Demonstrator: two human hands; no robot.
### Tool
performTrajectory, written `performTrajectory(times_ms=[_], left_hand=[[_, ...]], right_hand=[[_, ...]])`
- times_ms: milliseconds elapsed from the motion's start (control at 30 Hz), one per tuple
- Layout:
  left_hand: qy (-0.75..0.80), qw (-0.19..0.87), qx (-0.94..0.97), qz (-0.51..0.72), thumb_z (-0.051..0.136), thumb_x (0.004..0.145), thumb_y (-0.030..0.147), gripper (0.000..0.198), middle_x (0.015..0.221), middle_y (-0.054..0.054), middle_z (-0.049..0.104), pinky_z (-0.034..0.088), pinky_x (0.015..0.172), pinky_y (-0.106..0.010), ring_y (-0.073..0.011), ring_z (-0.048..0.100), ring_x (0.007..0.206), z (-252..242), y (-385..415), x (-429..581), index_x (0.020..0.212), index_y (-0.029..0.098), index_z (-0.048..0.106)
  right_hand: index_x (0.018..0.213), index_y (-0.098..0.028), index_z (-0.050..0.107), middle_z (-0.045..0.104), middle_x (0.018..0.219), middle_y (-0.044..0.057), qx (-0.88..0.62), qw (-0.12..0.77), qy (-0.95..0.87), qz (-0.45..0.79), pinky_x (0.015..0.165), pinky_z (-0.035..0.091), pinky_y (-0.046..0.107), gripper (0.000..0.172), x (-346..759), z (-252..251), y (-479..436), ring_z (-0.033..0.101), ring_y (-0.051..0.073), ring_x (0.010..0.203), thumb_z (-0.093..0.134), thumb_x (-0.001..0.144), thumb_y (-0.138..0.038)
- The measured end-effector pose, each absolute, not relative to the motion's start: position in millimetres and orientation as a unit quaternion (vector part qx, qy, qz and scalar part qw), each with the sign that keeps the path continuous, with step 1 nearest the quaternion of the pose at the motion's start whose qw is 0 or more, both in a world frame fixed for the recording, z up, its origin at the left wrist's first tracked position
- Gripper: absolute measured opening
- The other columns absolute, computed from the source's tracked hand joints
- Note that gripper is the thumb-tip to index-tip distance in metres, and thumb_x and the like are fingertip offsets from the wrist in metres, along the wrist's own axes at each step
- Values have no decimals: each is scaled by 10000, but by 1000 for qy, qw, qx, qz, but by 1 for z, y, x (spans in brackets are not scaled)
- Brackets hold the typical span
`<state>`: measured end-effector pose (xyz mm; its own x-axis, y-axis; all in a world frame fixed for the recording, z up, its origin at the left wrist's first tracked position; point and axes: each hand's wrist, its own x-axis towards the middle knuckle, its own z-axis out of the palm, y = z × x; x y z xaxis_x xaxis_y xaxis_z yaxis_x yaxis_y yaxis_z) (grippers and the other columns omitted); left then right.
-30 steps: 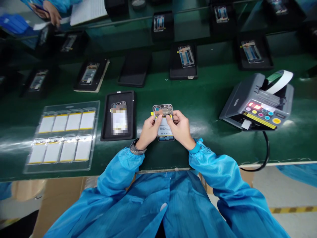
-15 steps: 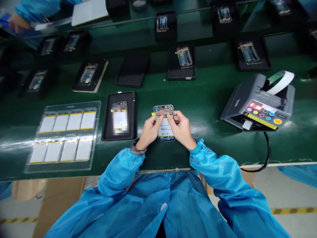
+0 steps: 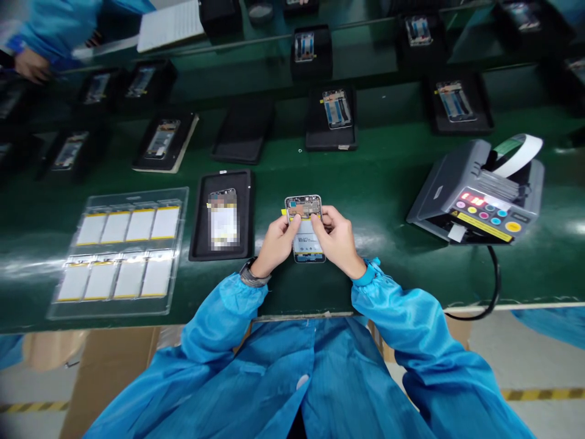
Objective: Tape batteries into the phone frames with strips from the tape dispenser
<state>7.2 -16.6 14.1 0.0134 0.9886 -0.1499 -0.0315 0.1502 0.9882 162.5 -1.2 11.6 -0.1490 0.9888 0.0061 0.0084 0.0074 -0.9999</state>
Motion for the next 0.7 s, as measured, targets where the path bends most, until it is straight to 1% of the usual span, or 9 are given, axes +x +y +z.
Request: performTrajectory(times_ms=[167,367,533,700], left_hand=[[531,544,461,457,652,896,644,518,819,-56,683,477,604,-246,-153,593,708,13,-17,6,927,129,701],[530,550,453,460,652,907,597,485,858,-64,705,480,615,-247,-160,609,727,13,-16,7,989,123,714],[530,546,455,462,651,916,563,452,828,-58,703,476,607,-244,-160,611,715,15,-18,9,983,122,721],[542,539,428,482,667,910,533,422,856,-64,722,481,630,-240,-156,621,728,14,-21,15,979,121,721]], right_hand=[[1033,-208,640,717,756,8,-468,470,-537,520,548,503,266,321,163,11,-2,645,162,618,710,919,-499],[1018,-206,652,728,766,16,-465,471,-521,539,528,498,262,341,161,13,-2,654,162,609,684,928,-534],[1000,-206,648,730,765,21,-474,477,-515,532,564,535,281,347,159,11,-1,677,179,639,712,902,-533],[959,-204,635,714,719,15,-484,473,-520,521,520,494,264,321,160,10,0,644,165,582,725,890,-504]])
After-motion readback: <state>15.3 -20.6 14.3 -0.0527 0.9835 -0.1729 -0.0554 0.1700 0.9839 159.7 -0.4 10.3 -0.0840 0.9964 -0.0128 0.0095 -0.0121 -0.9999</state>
